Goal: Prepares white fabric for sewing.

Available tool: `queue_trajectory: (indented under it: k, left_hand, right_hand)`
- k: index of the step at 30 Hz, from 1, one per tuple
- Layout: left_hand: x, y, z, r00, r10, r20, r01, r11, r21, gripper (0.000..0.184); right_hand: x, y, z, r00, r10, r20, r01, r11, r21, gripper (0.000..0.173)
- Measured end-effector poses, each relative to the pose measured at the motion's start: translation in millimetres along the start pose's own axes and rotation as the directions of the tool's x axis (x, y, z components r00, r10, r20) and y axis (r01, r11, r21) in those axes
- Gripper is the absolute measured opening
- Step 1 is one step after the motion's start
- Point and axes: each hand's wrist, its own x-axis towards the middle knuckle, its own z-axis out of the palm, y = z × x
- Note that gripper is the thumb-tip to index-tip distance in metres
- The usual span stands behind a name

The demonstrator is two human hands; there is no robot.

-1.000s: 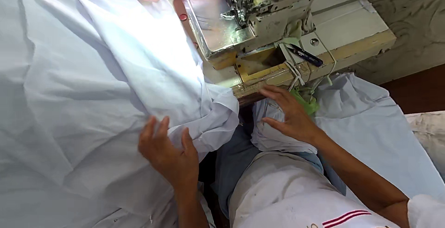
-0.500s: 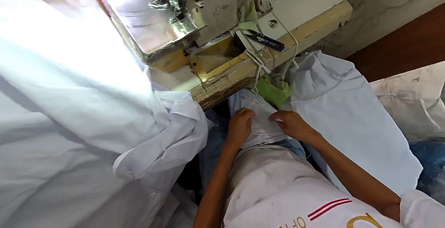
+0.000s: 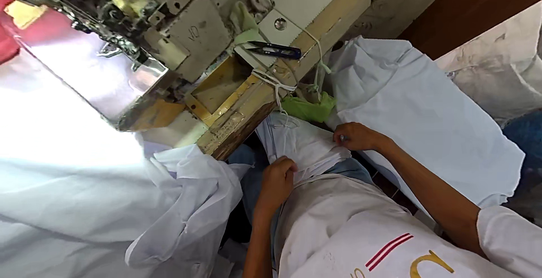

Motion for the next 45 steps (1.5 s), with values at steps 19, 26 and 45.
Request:
queue_trajectory:
  k: [19, 26, 45]
  left_hand:
    - [30.1, -21.0, 48.6, 0.945, -0.024, -0.327, 0.124, 0.949, 0.289, 0.017]
    - [18.7, -30.1, 22.7, 0.839, -0.312, -0.447, 0.291, 0.95, -0.116, 0.017]
    - [-45.4, 82.2, -28.6, 0.741, 0.208, -0.638, -0.157, 0.978, 0.137, 0.02]
  right_hand:
    - [73.4, -40.7, 13.3, 0.906, -0.316, -0.283, 0.313, 0.948, -0.058, 0.017]
    - [57.6, -85.8, -5.1, 0.844, -0.345, -0.41, 0.425, 0.897, 0.12, 0.018]
    - [-21.1, -133.3, 43.3, 0.662, -0.526, -0.535, 0.677, 0.725, 0.125, 0.052]
